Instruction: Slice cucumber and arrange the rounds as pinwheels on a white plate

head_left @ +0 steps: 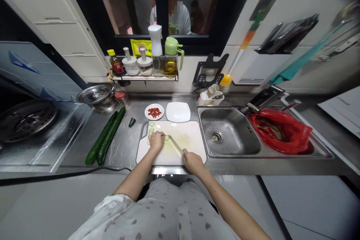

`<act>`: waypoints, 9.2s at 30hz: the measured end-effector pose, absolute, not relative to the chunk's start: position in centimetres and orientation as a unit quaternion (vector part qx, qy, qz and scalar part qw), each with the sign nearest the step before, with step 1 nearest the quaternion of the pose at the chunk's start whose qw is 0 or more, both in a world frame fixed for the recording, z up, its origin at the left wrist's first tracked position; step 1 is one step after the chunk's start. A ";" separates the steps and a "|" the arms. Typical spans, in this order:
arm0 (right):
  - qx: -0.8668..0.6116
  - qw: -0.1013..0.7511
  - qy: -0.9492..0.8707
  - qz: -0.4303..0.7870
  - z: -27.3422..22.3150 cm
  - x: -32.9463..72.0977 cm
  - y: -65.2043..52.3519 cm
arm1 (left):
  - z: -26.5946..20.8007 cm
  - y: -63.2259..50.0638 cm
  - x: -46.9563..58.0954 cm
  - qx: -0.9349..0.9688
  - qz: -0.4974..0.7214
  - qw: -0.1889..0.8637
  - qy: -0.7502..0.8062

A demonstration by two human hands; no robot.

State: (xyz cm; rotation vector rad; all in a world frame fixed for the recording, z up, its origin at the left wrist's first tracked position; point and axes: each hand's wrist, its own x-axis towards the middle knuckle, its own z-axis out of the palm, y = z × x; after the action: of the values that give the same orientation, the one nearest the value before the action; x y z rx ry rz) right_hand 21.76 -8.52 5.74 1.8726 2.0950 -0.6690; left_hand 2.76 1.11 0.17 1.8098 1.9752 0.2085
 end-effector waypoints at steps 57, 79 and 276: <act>0.611 0.153 0.737 -0.245 5.5 20.0 -7.3 | -0.3 2.4 2.8 0.639 0.073 0.235 0.729; 0.621 0.151 0.725 -0.258 5.9 19.8 -7.4 | 0.0 1.8 3.1 0.642 0.055 0.249 0.723; 0.592 0.183 0.750 -0.232 6.1 22.4 -8.2 | -0.2 0.0 1.8 0.709 0.074 0.262 0.651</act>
State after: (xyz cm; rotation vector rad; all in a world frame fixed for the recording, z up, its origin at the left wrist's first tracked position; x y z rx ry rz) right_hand 22.38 -8.19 6.14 1.6692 2.1150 -0.6551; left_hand 1.77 -0.01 -0.16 1.9194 1.7608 0.1993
